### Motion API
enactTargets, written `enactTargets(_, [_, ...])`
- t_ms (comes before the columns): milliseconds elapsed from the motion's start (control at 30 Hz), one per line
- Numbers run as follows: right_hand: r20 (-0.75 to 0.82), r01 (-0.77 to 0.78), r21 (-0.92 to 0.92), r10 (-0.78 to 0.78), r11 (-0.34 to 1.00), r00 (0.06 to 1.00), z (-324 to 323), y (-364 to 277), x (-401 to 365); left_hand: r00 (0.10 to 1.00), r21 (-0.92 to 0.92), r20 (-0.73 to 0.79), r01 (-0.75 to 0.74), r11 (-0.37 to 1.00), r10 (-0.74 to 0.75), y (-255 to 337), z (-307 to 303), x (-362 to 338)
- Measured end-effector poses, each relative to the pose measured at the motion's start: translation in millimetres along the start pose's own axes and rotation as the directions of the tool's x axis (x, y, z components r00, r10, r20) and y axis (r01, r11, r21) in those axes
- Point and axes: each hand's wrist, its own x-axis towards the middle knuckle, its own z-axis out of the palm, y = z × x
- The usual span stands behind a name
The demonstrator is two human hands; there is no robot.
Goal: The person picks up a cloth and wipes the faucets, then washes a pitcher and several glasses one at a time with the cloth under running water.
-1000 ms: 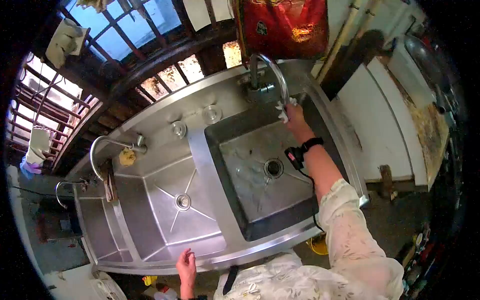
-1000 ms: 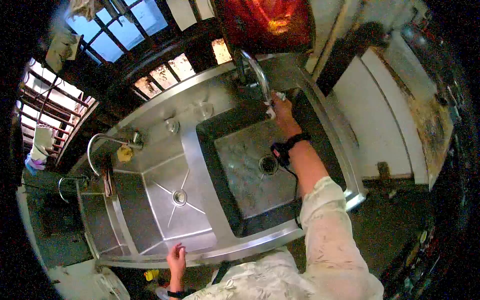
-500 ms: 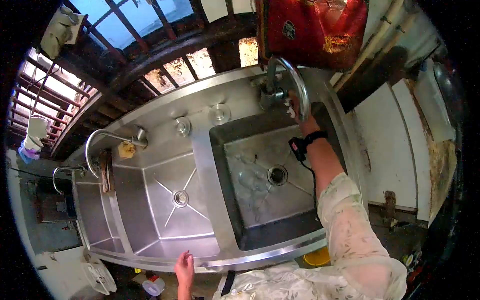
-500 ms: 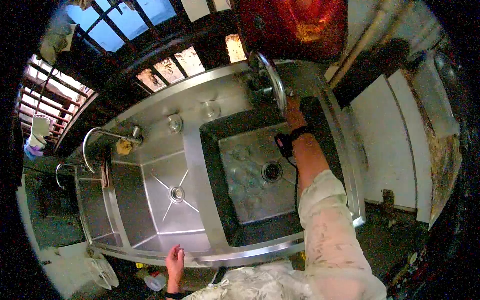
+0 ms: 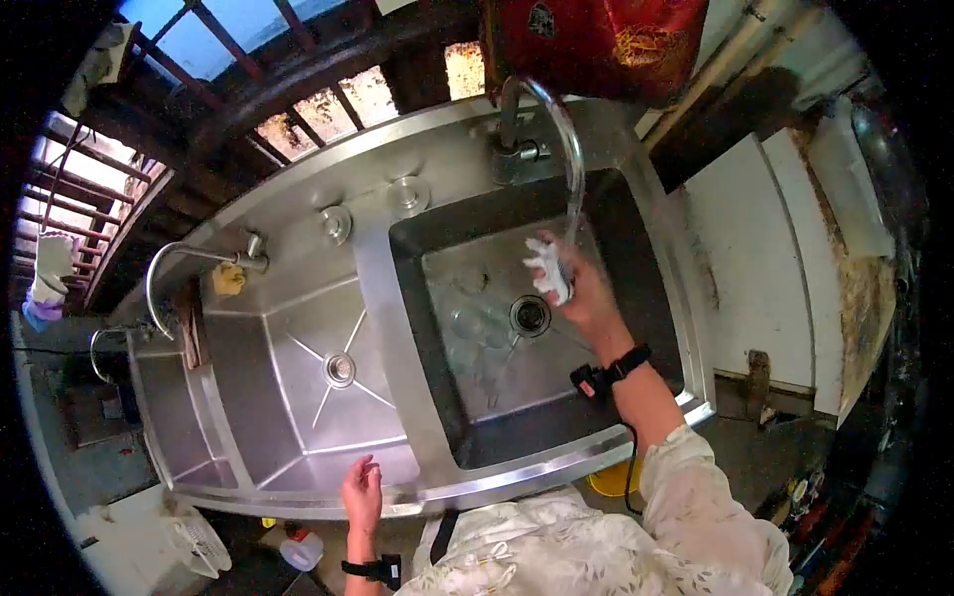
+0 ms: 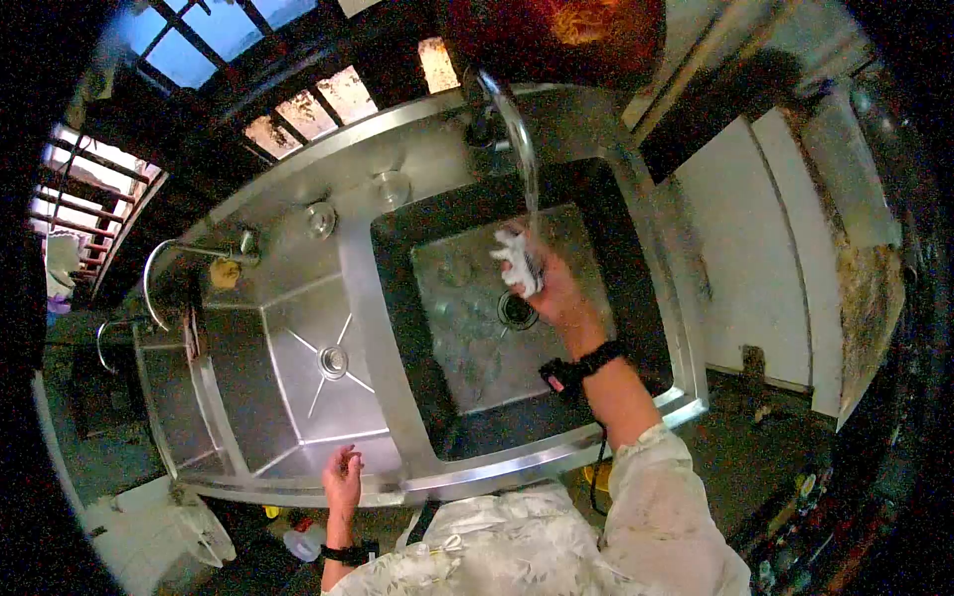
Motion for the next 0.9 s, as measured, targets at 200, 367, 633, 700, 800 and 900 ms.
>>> enactTargets(200, [0.042,0.013,-0.349,0.002,0.937,0.999,-18,-13,-8,1.000,-0.039,-0.015,0.011,0.999,-0.012,-3,15,-2])
enactTargets(367, [0.082,-0.036,-0.259,0.059,0.965,0.995,-29,-19,18,0.999,-0.002,-0.025,-0.028,1.000,0.028,0,25,-3])
enactTargets(633, [0.101,-0.032,-0.565,0.107,0.824,0.989,-82,-98,105,0.998,0.046,-0.033,-0.048,0.998,0.049,30,32,-4])
enactTargets(700, [0.144,0.100,-0.715,0.005,0.692,0.990,-92,-113,127,0.997,-0.103,-0.055,-0.058,0.993,0.053,56,39,-11])
enactTargets(800, [0.647,0.559,-0.761,-0.324,-0.329,0.690,-112,-121,145,0.998,-0.027,0.007,-0.066,0.997,0.066,74,52,-10])
enactTargets(900, [0.640,0.489,-0.759,-0.352,-0.430,0.683,-124,-140,158,0.991,-0.132,0.134,-0.002,0.991,0.020,101,69,-14])
